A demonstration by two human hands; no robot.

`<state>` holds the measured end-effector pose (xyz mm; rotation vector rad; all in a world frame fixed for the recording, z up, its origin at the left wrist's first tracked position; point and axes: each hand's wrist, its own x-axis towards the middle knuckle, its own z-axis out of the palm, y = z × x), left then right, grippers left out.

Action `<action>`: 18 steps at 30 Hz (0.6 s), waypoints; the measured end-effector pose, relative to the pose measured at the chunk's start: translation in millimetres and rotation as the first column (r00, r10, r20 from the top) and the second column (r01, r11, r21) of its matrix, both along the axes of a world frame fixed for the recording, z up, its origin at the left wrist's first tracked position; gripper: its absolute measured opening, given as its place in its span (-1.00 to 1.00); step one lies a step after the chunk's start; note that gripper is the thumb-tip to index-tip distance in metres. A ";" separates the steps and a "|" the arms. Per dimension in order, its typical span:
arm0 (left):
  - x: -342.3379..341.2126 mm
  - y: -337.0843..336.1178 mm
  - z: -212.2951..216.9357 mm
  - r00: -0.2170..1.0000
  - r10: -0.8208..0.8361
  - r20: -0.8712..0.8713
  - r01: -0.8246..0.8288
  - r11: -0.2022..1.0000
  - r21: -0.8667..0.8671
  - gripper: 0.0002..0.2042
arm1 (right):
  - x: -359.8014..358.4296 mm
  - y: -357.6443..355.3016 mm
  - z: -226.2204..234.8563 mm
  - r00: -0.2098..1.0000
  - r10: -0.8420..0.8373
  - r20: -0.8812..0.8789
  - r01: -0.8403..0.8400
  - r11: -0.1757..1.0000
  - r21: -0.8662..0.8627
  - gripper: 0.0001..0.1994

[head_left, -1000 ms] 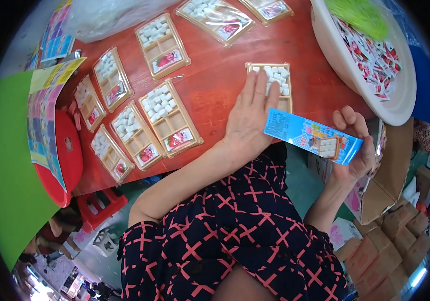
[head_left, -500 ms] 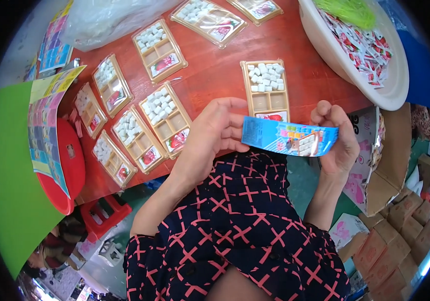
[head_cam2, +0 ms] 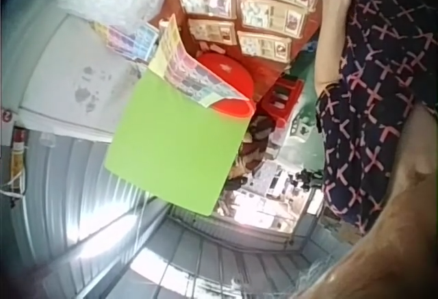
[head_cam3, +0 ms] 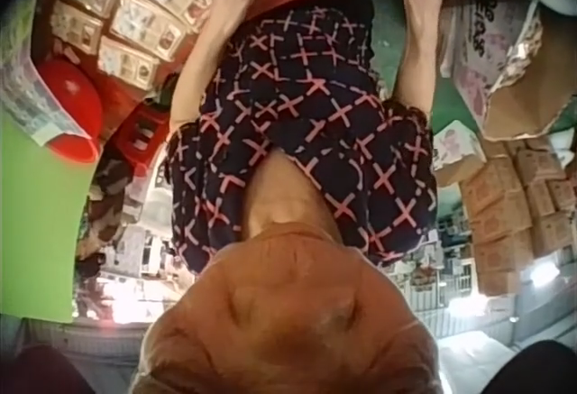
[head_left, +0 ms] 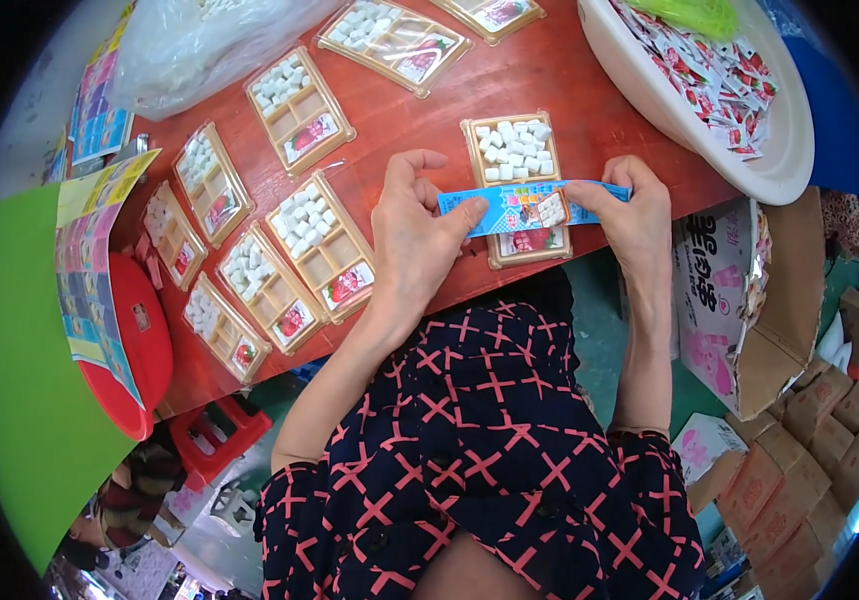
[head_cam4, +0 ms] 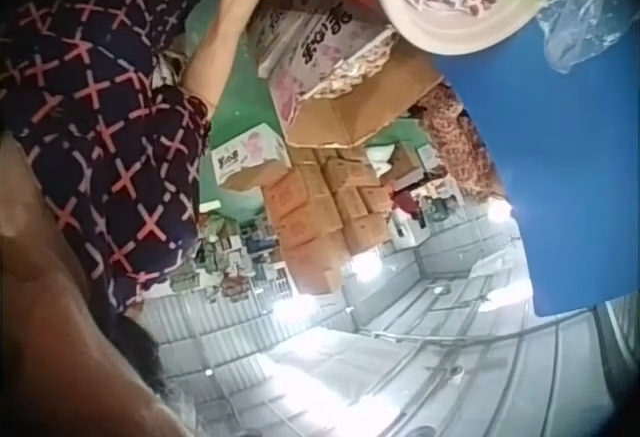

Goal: Packaging small white cubes and pink items into plastic trays and sealing them with adhesive strips.

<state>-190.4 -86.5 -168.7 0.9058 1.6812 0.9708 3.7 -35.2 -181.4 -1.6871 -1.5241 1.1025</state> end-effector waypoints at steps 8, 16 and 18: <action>4.1 8.0 -3.9 0.940 -0.109 -0.323 0.121 0.993 0.017 -0.57 | -13.7 8.4 4.4 0.916 0.081 0.393 -0.135 0.985 0.112 -0.59; 11.6 -1.0 -3.2 0.887 -0.247 -0.391 0.257 0.966 -0.026 -0.59 | -12.7 -25.3 14.0 0.871 0.004 0.492 -0.074 0.990 0.124 -0.56; 14.6 -3.7 -4.1 0.841 -0.269 -0.469 0.319 0.947 0.030 -0.59 | -10.7 -37.9 15.8 0.857 -0.048 0.513 -0.025 0.991 0.134 -0.56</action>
